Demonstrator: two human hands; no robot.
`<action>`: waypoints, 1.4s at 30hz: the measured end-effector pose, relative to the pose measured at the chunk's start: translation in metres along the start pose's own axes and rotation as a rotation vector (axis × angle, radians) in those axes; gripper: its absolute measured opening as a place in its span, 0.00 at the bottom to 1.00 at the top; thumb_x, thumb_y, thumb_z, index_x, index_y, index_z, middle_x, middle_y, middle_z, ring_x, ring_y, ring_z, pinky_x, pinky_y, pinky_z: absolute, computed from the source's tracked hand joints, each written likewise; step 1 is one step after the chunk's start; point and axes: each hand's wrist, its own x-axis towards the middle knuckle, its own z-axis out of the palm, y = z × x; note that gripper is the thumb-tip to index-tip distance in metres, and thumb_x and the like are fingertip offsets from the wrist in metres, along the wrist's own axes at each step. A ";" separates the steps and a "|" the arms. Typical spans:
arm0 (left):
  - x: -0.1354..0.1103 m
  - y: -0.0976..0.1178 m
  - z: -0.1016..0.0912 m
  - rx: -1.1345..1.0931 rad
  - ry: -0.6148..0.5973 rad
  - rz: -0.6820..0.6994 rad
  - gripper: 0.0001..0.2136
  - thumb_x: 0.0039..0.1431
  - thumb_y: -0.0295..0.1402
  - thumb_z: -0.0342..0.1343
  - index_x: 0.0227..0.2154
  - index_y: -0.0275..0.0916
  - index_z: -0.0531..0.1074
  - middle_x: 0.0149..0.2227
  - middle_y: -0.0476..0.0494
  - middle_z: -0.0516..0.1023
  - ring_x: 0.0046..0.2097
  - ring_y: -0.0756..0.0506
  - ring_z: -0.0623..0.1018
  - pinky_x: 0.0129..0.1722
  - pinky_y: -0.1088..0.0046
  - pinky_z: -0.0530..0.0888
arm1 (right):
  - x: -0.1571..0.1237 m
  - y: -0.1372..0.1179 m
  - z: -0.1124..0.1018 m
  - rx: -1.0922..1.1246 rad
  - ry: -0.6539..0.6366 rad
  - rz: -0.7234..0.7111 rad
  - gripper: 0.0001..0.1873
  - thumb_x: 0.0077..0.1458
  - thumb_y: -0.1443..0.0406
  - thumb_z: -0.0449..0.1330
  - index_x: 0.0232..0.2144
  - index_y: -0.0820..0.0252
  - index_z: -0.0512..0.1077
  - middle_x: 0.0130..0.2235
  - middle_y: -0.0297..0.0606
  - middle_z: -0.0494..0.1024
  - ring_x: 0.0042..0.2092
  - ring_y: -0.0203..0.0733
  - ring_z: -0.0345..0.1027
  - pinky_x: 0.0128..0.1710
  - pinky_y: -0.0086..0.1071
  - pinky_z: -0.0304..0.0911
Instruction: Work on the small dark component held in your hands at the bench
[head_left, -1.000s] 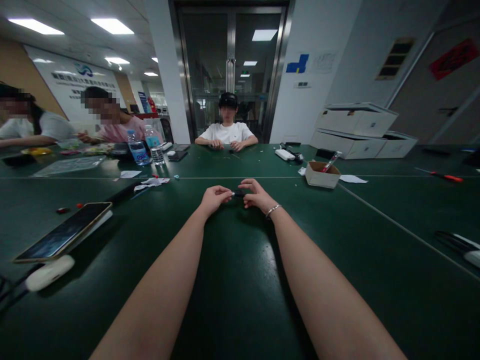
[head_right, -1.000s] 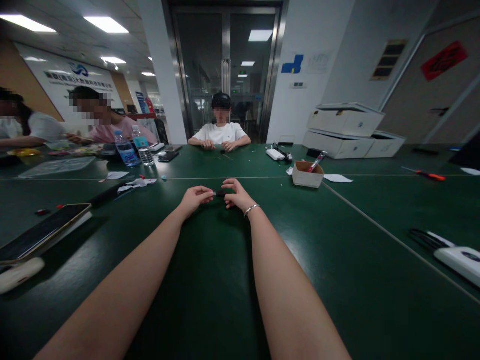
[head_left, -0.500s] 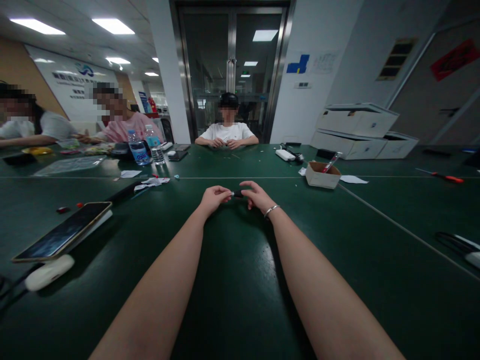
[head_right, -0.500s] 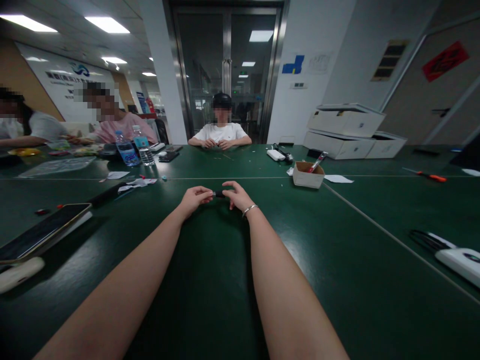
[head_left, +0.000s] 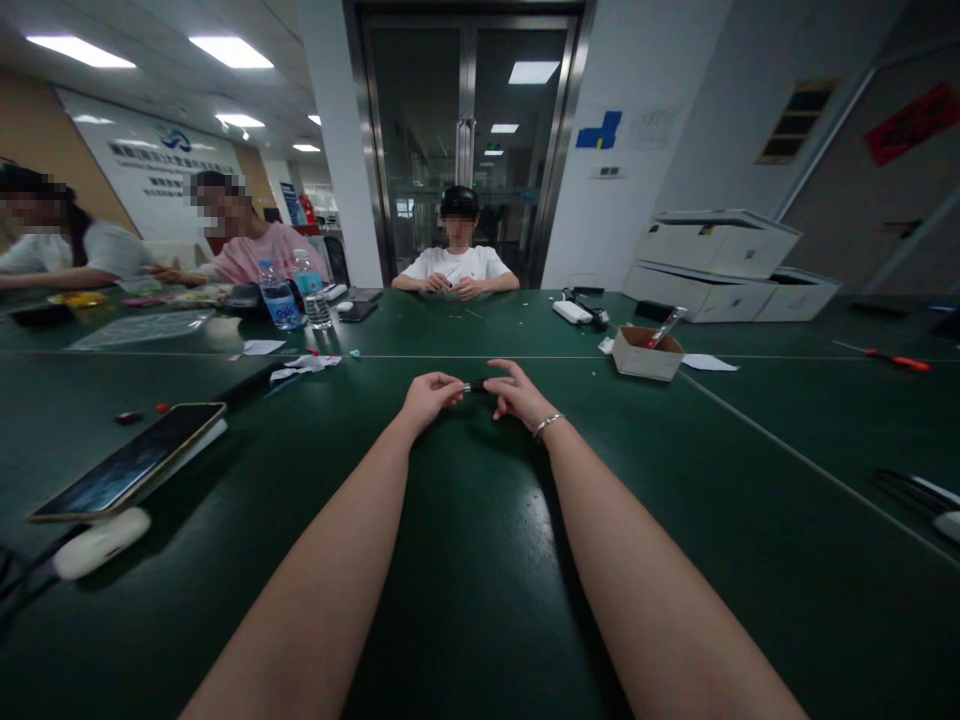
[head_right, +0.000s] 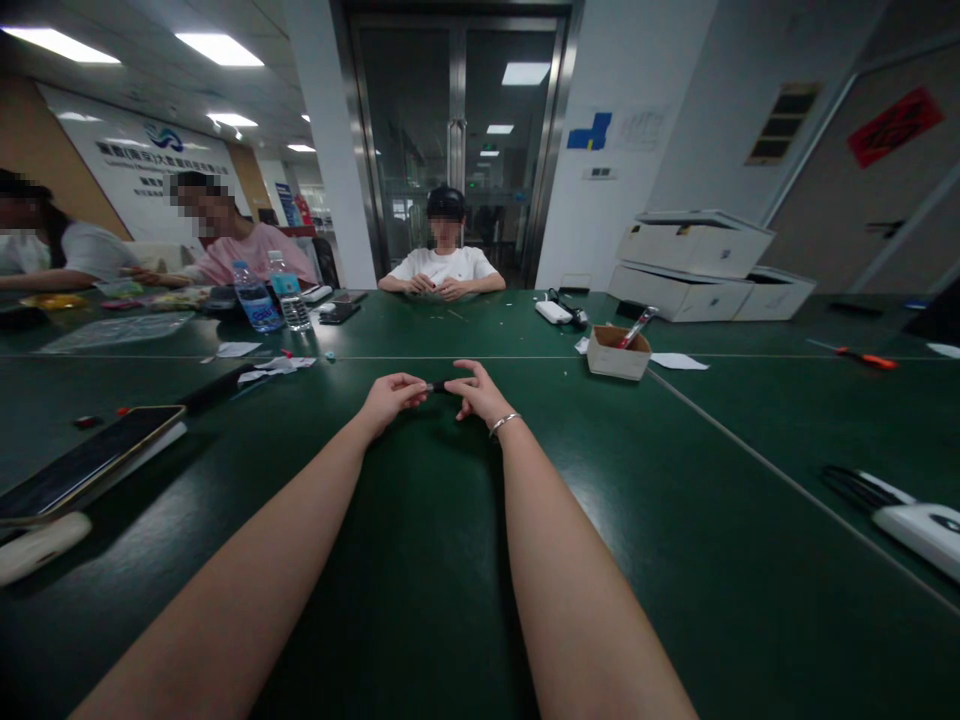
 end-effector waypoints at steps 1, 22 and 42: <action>0.000 0.000 0.000 0.000 -0.001 0.000 0.13 0.39 0.34 0.66 0.27 0.32 0.73 0.24 0.45 0.76 0.28 0.51 0.75 0.32 0.72 0.71 | 0.000 0.000 0.000 -0.016 0.008 0.018 0.20 0.48 0.65 0.59 0.45 0.57 0.62 0.31 0.31 0.73 0.15 0.23 0.53 0.16 0.25 0.65; 0.001 0.000 0.001 0.032 0.013 -0.004 0.09 0.46 0.33 0.62 0.28 0.33 0.71 0.23 0.46 0.75 0.26 0.52 0.74 0.28 0.76 0.69 | 0.003 0.002 0.002 -0.012 -0.022 0.021 0.09 0.53 0.66 0.57 0.38 0.61 0.66 0.25 0.33 0.76 0.13 0.23 0.51 0.16 0.25 0.65; 0.006 -0.011 0.002 0.404 -0.132 0.060 0.15 0.58 0.43 0.48 0.24 0.36 0.67 0.21 0.49 0.71 0.23 0.52 0.70 0.25 0.76 0.66 | 0.007 0.008 -0.001 0.009 -0.024 0.007 0.10 0.51 0.70 0.58 0.38 0.62 0.71 0.25 0.33 0.77 0.15 0.25 0.55 0.17 0.25 0.66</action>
